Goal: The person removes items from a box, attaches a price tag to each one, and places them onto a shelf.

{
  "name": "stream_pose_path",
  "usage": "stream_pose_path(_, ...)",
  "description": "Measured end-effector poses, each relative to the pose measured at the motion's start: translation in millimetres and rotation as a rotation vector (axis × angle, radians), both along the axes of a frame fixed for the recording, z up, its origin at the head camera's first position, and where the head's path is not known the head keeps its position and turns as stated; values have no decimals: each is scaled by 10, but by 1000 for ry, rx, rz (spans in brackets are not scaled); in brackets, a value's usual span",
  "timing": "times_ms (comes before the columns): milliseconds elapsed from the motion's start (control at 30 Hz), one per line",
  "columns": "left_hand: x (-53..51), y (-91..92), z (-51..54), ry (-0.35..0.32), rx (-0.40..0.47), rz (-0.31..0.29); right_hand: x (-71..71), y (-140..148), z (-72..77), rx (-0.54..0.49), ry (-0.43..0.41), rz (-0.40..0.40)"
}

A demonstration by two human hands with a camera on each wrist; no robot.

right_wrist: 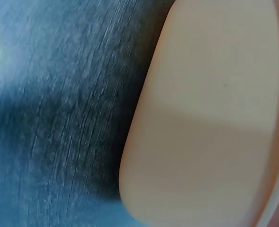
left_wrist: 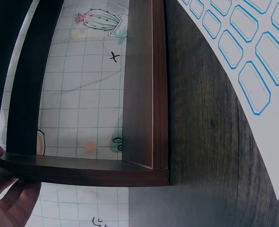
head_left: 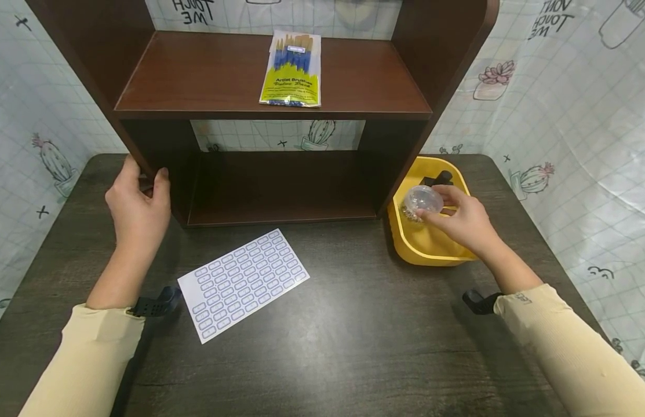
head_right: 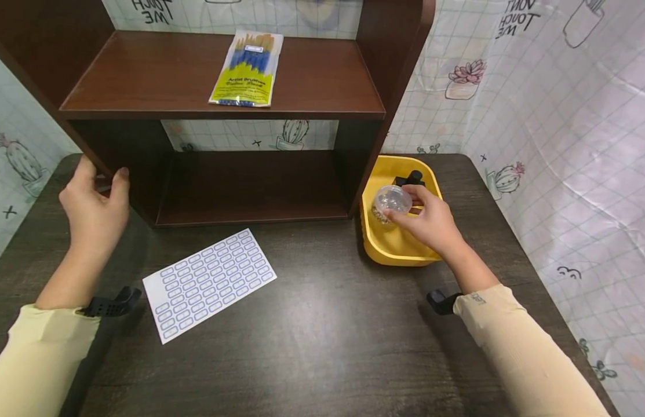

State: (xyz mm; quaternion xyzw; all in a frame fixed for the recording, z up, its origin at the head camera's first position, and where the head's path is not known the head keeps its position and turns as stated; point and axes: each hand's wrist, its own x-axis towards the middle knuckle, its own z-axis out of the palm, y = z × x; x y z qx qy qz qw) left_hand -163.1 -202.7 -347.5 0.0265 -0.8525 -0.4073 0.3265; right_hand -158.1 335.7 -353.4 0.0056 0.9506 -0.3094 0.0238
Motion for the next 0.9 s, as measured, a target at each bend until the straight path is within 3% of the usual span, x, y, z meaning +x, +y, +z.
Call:
stream_pose_path(433, -1, 4, -3, -3, 1, 3, 175, -222, 93, -128, 182, -15)
stream_pose_path(633, 0, 10, 0, -3, 7, 2, 265, -363, 140, -162, 225, 51)
stream_pose_path(900, 2, 7, 7, -4, -1, 3, 412, -612, 141, -131, 235, 165)
